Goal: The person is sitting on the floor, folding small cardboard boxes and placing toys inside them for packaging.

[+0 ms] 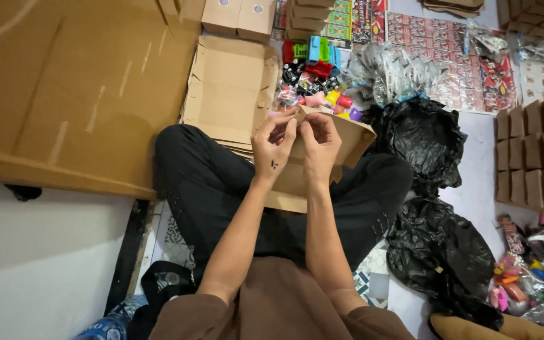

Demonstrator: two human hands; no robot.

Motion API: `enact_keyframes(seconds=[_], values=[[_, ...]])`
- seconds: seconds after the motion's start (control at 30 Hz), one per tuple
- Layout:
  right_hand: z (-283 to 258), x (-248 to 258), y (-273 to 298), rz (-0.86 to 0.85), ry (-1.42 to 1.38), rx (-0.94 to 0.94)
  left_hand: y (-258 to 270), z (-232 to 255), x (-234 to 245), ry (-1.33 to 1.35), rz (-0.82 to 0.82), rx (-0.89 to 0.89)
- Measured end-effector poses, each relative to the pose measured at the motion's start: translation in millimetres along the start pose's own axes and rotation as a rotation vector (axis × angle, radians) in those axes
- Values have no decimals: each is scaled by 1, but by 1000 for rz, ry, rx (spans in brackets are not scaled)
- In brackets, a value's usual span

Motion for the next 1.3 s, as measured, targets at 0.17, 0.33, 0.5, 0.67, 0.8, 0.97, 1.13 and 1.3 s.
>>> enact_keyframes(seconds=[0.17, 0.33, 0.5, 0.67, 0.8, 0.97, 1.13, 1.3], values=[[2, 4, 0, 36, -6, -4, 7, -1, -5, 50, -4, 23], [1, 4, 3, 38, -3, -6, 8, -7, -8, 122, 2, 47], [-10, 0, 8, 17, 18, 37, 10, -18, -13, 226, 6, 39], [-12, 3, 8, 25, 48, 59, 12, -22, -15, 258, -43, 15], [-17, 0, 13, 32, 64, 82, 11, -14, -13, 247, -70, -38], [-26, -9, 22, 68, 102, 111, 3, 4, -8, 122, -129, -204], [-29, -11, 27, 95, 114, 128, 4, -1, -8, -42, -213, -325], [-21, -4, 26, 143, 91, 158, 16, -39, -13, 439, -102, 17]])
Point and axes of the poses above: each hand's wrist, its own y-axis away from the middle knuckle, its own x-axis out of the back of the hand, z = x × y, the point moved 5 cm from there along -y, towards the middle knuckle, and after that the axes turned 15 degrees about -x, right-handed, at the moved point
